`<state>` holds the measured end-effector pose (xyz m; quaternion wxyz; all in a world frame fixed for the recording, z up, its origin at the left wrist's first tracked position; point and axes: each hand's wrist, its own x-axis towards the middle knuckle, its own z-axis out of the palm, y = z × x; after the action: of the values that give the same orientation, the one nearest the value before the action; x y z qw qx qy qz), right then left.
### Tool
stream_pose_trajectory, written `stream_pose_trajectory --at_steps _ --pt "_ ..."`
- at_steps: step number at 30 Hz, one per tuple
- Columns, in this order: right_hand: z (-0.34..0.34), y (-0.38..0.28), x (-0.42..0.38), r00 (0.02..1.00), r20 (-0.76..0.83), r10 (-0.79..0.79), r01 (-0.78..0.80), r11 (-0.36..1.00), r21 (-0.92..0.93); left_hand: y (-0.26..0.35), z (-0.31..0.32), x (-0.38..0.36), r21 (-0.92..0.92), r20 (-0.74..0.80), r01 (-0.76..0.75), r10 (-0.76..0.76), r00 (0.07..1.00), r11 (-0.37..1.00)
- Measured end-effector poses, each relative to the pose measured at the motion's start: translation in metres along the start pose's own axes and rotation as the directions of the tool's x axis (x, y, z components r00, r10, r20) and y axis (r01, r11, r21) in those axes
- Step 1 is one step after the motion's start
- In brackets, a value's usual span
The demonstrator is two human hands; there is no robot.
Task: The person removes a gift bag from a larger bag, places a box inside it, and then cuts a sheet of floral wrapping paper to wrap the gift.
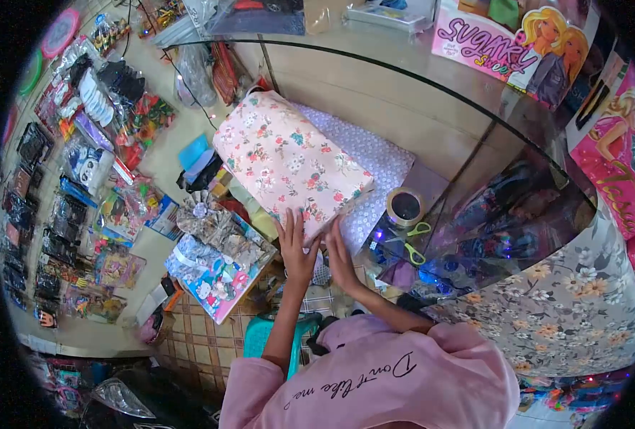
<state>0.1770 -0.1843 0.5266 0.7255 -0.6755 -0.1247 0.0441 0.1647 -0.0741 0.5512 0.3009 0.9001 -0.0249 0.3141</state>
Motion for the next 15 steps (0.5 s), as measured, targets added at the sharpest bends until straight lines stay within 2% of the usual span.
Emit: stream_pose_trajectory --at_steps 3,6,9,10,11,12,13,14,15 --pt "0.003 0.019 -0.014 0.991 0.133 0.006 -0.003 1.0 -0.021 0.004 -0.004 0.002 -0.02 -0.009 0.004 -0.004 1.0 1.0" --pt "0.0 0.012 -0.019 0.993 0.114 0.024 -0.032 0.998 0.061 0.004 -0.003 0.007 0.014 -0.023 -0.036 0.036 0.999 0.999" --pt "-0.039 -0.028 -0.007 0.957 0.289 -0.02 0.077 0.979 -0.187 0.005 -0.015 0.009 0.012 0.066 -0.049 0.048 0.997 0.999" --pt "-0.057 -0.062 0.003 0.932 0.359 0.057 0.107 0.9 -0.422 0.003 -0.018 0.01 -0.102 0.046 -0.014 0.019 0.999 0.995" --pt "-0.075 -0.088 0.016 0.903 0.404 0.148 0.155 0.764 -0.626 0.0 -0.02 0.009 -0.216 0.03 0.019 -0.012 0.999 0.976" --pt "-0.087 -0.077 0.027 0.94 0.34 0.006 0.202 0.794 -0.574 -0.003 -0.021 0.008 -0.327 0.018 0.049 -0.046 0.999 0.944" --pt "-0.089 -0.107 0.041 0.961 0.262 -0.089 0.232 0.774 -0.589 -0.008 -0.013 0.006 -0.593 -0.081 0.103 -0.186 0.979 0.798" --pt "-0.091 -0.113 0.064 0.957 0.196 -0.215 0.289 0.768 -0.571 -0.018 -0.008 0.009 -0.678 -0.106 0.21 -0.377 0.92 0.704" --pt "-0.08 -0.126 0.082 0.94 0.017 -0.341 0.282 0.746 -0.604 -0.029 -0.005 0.014 -0.759 -0.106 0.293 -0.554 0.826 0.581"
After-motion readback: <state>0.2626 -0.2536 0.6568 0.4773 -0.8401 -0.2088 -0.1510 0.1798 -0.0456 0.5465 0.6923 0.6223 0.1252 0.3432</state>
